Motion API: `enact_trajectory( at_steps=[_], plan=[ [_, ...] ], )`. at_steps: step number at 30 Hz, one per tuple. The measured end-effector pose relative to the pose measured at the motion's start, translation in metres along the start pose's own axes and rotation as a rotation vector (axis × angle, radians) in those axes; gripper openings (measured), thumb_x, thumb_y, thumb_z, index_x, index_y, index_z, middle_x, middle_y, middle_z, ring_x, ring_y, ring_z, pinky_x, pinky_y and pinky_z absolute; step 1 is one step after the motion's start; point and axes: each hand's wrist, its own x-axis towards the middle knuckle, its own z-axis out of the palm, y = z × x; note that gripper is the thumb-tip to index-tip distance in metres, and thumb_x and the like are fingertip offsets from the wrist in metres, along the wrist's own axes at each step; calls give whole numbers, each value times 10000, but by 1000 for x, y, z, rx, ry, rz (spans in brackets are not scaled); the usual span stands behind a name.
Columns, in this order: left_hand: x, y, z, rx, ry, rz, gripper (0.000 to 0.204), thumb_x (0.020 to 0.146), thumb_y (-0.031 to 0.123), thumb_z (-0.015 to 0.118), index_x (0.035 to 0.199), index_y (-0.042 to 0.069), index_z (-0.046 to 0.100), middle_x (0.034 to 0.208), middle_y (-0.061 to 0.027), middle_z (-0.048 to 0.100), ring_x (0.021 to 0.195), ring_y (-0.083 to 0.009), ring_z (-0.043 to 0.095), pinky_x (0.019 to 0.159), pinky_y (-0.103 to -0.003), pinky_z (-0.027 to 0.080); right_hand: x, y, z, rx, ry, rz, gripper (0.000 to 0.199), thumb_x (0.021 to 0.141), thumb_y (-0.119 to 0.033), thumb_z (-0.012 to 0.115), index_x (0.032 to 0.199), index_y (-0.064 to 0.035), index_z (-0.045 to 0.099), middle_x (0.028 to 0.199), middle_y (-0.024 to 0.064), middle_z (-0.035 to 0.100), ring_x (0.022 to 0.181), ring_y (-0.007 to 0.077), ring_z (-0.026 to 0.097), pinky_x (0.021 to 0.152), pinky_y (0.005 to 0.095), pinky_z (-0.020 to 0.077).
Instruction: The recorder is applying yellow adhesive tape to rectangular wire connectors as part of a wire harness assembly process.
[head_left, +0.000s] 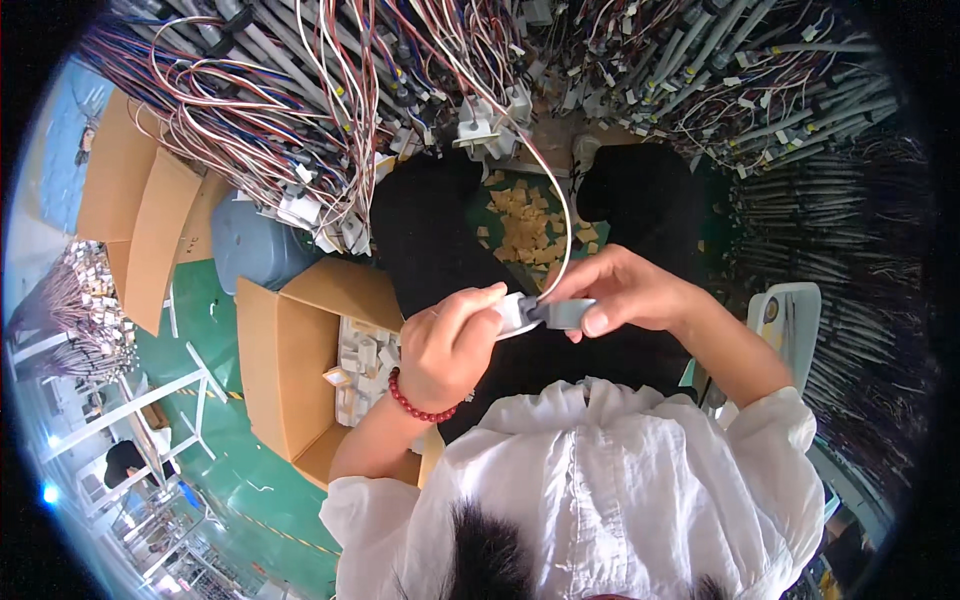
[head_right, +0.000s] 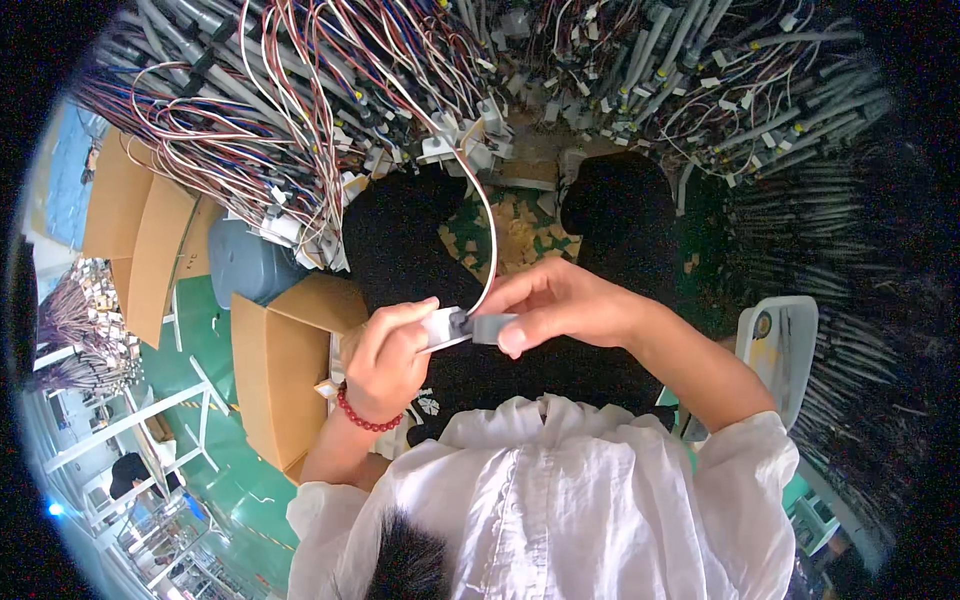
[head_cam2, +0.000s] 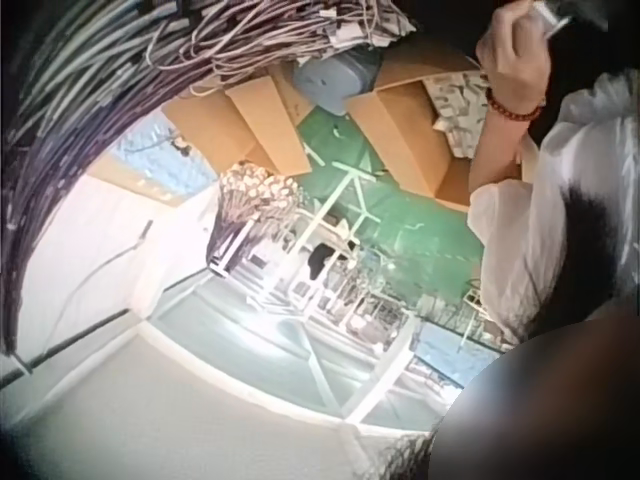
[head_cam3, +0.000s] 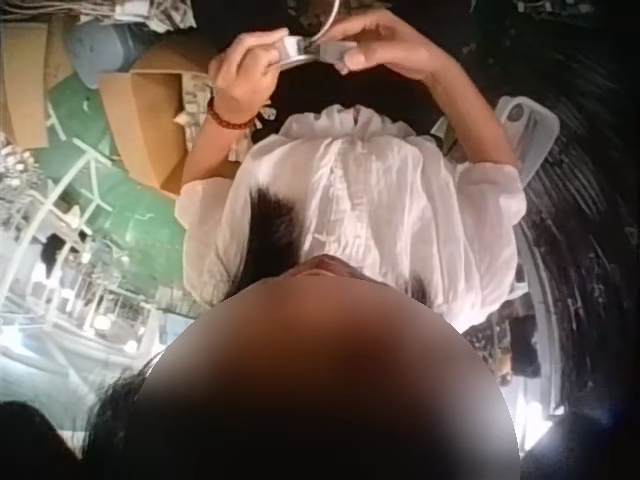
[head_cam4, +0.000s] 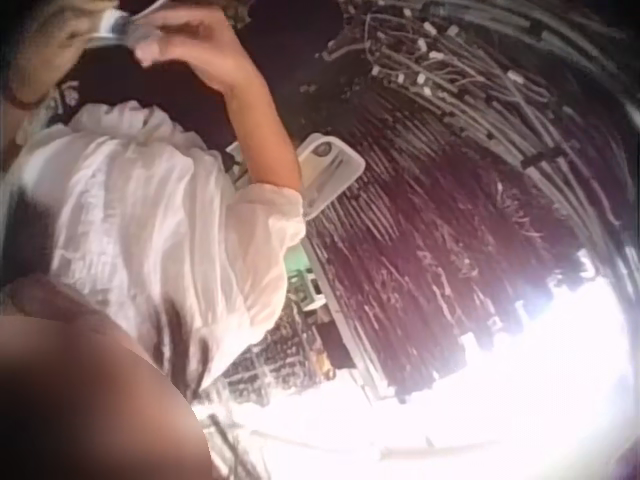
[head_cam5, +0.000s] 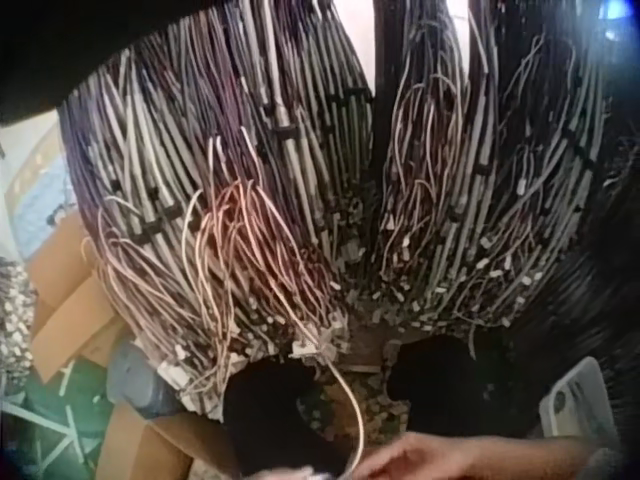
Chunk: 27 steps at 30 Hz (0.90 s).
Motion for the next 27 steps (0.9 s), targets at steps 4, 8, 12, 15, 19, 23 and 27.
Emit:
enact_trajectory(
  at_steps=[4, 8, 12, 15, 19, 23, 27],
  plan=[
    [6, 2, -1, 296, -144, 235, 125, 749, 67, 619, 716, 54, 499, 910, -99, 607, 723, -206, 647, 634, -291, 549, 6, 7, 10, 138, 248, 84, 354, 820, -343, 695, 871, 6, 671, 780, 37, 635, 638, 104, 567, 580, 242, 467],
    [8, -2, 4, 411, -161, 334, 130, 745, 85, 616, 720, 62, 490, 864, -89, 585, 740, -198, 630, 660, -286, 541, 20, 15, 17, 414, 323, 211, 521, 894, -504, 533, 910, 5, 643, 649, 6, 538, 536, 107, 504, 517, 244, 437],
    [2, -10, -1, 236, -178, 142, 119, 719, 57, 621, 727, 68, 502, 832, -61, 582, 674, -191, 624, 566, -278, 522, 20, 23, 7, 533, 136, 92, 433, 926, -376, 526, 966, 38, 647, 655, 9, 524, 533, 114, 465, 492, 254, 401],
    [-5, -10, 1, -1, -73, -19, 166, 644, 1, 675, 677, 40, 517, 843, -64, 614, 603, -188, 615, 508, -280, 492, 14, 23, -5, 123, 235, -23, 236, 886, -215, 557, 862, 11, 623, 696, 50, 550, 595, 135, 539, 562, 246, 438],
    [-13, -8, 8, -338, 59, -218, 237, 624, -82, 722, 684, 11, 512, 850, -92, 632, 582, -183, 604, 508, -274, 478, 11, 15, -1, -287, 297, -280, 481, 714, 25, 692, 1173, -25, 558, 1157, 37, 493, 1069, 170, 514, 824, 306, 487],
    [-19, -7, 12, -509, -24, -297, 289, 663, -113, 703, 695, 24, 451, 825, -139, 625, 675, -178, 598, 578, -261, 470, 17, -11, 8, -735, 132, -329, 594, 648, -133, 821, 1201, -89, 610, 1169, 74, 514, 1016, 181, 538, 807, 298, 482],
    [-23, -10, 9, -876, -69, -484, 272, 723, -156, 602, 798, 56, 448, 853, -117, 603, 775, -161, 589, 675, -262, 481, 19, -27, 17, -1011, 91, -478, 549, 643, -121, 778, 1156, -31, 604, 944, 130, 588, 882, 226, 595, 725, 286, 507]
  ],
)
